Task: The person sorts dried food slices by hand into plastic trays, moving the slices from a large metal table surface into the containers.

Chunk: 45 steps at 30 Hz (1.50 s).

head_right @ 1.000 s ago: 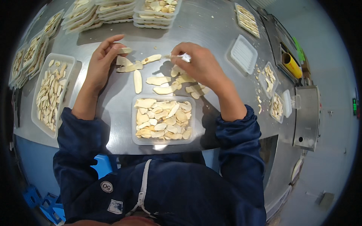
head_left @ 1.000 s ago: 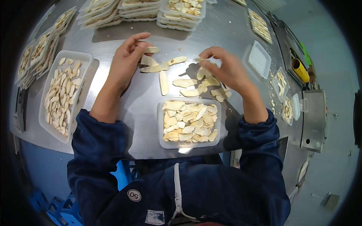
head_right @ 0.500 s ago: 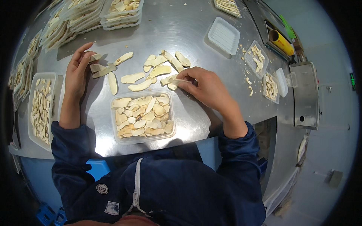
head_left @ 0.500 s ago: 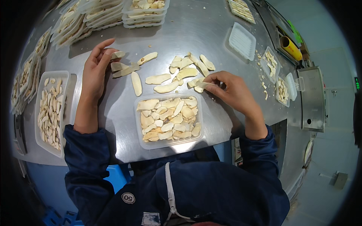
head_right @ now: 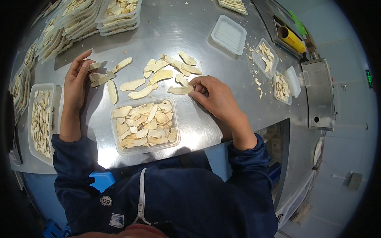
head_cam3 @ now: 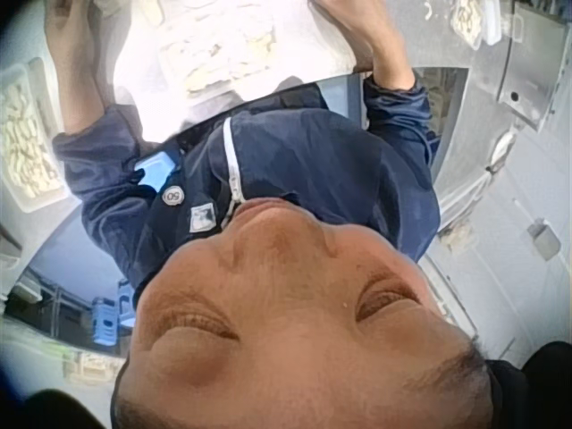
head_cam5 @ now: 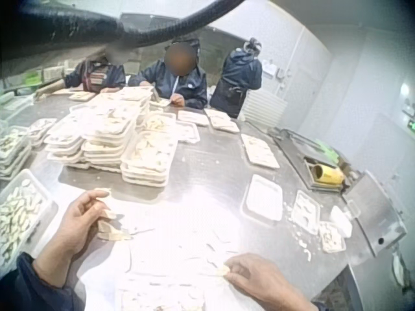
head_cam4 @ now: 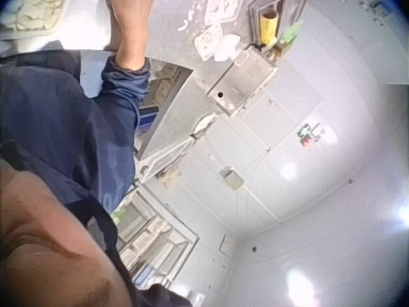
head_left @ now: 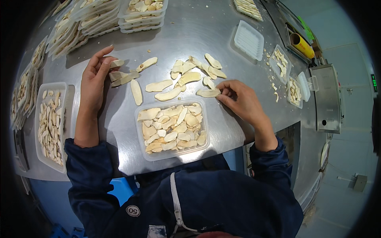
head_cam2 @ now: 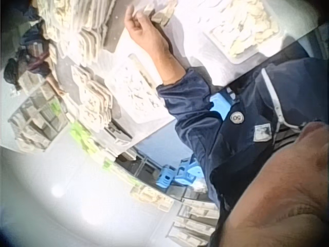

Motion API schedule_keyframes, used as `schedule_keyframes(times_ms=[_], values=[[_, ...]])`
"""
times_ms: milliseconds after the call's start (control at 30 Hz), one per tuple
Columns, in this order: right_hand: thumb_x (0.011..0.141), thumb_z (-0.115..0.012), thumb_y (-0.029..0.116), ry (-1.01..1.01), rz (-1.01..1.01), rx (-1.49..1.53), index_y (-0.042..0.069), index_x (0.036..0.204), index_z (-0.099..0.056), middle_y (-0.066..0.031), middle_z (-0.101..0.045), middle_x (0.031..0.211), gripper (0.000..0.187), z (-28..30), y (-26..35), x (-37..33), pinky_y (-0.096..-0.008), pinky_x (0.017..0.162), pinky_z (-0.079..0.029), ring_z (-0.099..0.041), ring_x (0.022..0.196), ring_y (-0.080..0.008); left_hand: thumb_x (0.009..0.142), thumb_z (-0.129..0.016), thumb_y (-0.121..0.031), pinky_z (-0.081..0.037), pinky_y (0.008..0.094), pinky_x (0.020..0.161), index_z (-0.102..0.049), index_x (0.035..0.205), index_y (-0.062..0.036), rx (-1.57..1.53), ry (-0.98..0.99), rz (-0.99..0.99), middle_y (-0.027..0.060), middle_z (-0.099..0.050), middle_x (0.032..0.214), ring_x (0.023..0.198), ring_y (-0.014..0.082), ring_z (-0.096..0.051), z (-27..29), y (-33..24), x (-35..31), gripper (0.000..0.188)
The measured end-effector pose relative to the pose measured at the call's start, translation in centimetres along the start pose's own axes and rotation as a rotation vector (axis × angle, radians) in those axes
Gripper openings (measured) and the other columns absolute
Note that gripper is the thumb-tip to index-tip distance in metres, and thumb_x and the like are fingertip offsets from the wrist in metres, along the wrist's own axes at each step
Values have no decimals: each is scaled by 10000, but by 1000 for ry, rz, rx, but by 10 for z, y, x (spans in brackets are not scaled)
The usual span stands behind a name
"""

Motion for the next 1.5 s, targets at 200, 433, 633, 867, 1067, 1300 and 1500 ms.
schedule_keyframes(times_ms=[200,433,633,867,1067,1300,1500], values=[[893,-850,199,-57,75,-69,68,1250,-719,-77,-714,1044,402,4,11,-2,-360,864,-567,-684,971,-247,1127,-585,-179,-529,268,976,-592,1474,-25,-21,10,1,33,-694,1169,1071,112,-666,2,3,3,380],[900,-834,187,-39,63,-100,81,1299,-695,-85,-709,1038,436,-5,22,7,-357,842,-571,-690,929,-239,1126,-585,-176,-525,269,988,-607,1462,-23,-10,9,7,35,-691,1170,1082,115,-665,1,3,2,369],[930,-813,198,-11,-54,41,61,1247,-720,-99,-714,1050,358,13,-11,-9,-352,817,-570,-694,895,-234,1123,-595,-184,-527,264,985,-610,1458,-29,-21,15,17,31,-687,1183,1082,110,-660,0,3,0,369],[931,-816,248,-221,-16,-292,110,1243,-733,-61,-714,1073,351,41,-11,-24,-373,777,-575,-708,873,-239,1120,-606,-194,-520,269,1007,-612,1462,-38,39,-34,6,36,-685,1206,1114,118,-651,4,4,1,376],[907,-835,261,-218,-27,-330,133,1200,-748,-56,-692,1017,331,24,-4,-18,-367,749,-570,-688,848,-231,1117,-619,-209,-492,286,1073,-622,1457,-38,64,-60,-26,46,-689,1256,1194,130,-627,10,1,2,381],[886,-840,257,-170,-25,-415,108,1130,-752,-55,-709,983,298,24,-1,-13,-384,728,-576,-723,858,-253,1114,-627,-215,-483,288,1089,-634,1452,-52,55,-62,-25,48,-688,1270,1193,126,-630,12,6,4,376],[909,-810,226,-167,18,-240,76,1107,-753,-93,-736,958,254,34,0,-27,-380,743,-570,-722,822,-267,1110,-632,-210,-481,295,1093,-646,1440,-50,54,-96,-9,62,-691,1282,1199,133,-634,11,7,2,367]])
Point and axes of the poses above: each hand's wrist, its own x-axis towards the middle knuckle, its own z-axis out of the back of the hand, y = z × x, the point moved 9 cm from there along x, towards the middle knuckle
